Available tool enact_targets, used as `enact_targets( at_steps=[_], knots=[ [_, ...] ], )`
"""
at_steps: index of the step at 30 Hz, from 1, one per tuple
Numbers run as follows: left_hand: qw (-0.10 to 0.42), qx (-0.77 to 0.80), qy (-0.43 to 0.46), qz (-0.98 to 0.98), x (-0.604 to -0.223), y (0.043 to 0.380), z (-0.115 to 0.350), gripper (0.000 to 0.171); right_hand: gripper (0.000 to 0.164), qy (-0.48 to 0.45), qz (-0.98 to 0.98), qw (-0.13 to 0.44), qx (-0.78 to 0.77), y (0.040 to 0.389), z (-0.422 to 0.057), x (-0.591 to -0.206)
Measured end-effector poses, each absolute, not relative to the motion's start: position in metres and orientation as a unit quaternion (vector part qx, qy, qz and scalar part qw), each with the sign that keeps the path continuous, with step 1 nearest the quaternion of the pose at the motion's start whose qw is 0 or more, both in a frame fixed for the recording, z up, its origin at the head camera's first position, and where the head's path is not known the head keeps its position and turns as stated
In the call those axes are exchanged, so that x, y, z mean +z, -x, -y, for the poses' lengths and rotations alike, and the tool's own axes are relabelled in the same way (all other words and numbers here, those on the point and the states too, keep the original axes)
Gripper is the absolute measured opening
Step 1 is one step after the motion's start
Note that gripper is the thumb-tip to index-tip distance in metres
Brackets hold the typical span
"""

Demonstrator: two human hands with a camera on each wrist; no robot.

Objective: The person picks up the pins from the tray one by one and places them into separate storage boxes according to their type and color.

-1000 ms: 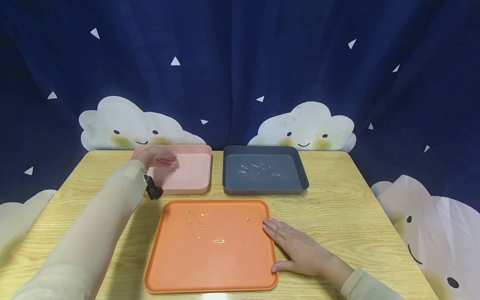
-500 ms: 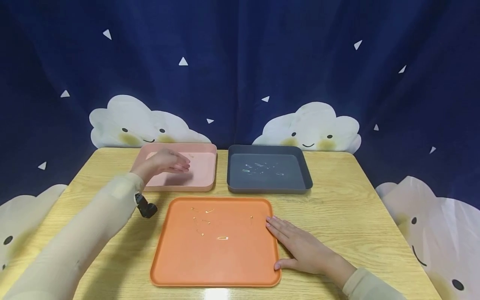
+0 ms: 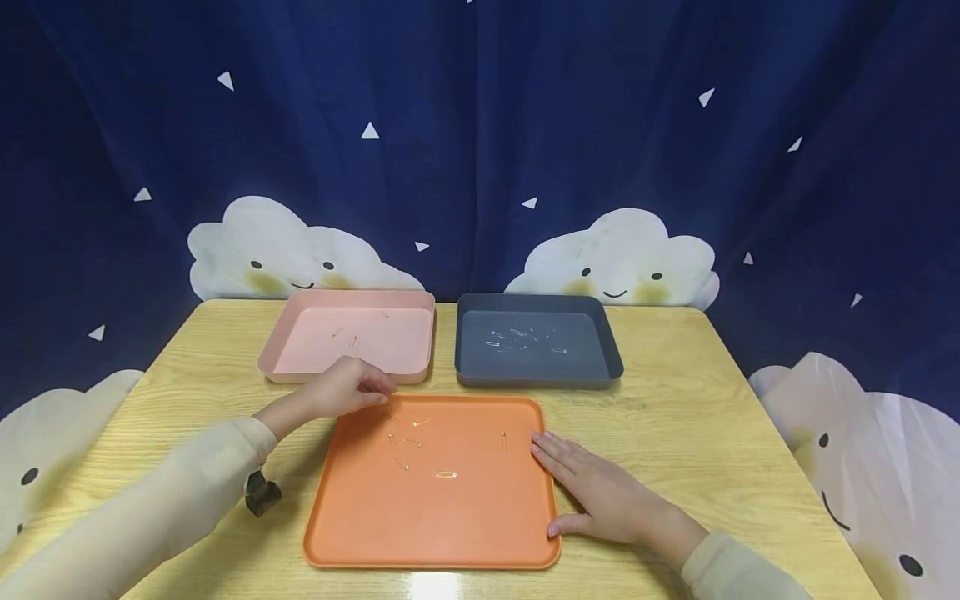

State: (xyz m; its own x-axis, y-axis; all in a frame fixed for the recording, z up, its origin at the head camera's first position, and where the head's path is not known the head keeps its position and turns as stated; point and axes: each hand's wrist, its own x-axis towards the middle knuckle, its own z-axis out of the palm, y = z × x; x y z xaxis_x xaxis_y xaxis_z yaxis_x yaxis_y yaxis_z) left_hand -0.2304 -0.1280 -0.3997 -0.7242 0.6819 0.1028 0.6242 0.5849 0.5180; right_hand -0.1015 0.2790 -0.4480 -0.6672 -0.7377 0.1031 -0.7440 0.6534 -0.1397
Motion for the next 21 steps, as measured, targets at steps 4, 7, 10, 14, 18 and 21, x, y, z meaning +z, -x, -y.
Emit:
enact_targets(
  at_steps=[4,7,10,14,18,21],
  knots=[
    [0.019,0.181,-0.443,-0.878,-0.411,0.219,0.126,0.011,0.09,-0.415,0.906,0.022,0.079,0.104,-0.279,-0.448],
    [0.002,0.13,-0.472,-0.872,-0.415,0.214,0.124,0.014,0.09,-0.41,0.909,0.021,0.072,0.103,-0.279,-0.448],
    [0.0,0.106,-0.473,-0.874,-0.417,0.212,0.121,0.013,0.09,-0.399,0.914,0.012,0.071,0.101,-0.278,-0.447],
    [-0.008,0.082,-0.475,-0.876,-0.417,0.21,0.117,0.013,0.09,-0.402,0.913,0.017,0.068,0.101,-0.278,-0.447],
    [-0.021,0.046,-0.48,-0.876,-0.417,0.21,0.112,0.018,0.09,-0.414,0.907,0.038,0.062,0.102,-0.279,-0.449],
    [-0.03,0.024,-0.482,-0.875,-0.417,0.211,0.11,0.023,0.091,-0.412,0.908,0.038,0.063,0.101,-0.279,-0.45]
  ],
)
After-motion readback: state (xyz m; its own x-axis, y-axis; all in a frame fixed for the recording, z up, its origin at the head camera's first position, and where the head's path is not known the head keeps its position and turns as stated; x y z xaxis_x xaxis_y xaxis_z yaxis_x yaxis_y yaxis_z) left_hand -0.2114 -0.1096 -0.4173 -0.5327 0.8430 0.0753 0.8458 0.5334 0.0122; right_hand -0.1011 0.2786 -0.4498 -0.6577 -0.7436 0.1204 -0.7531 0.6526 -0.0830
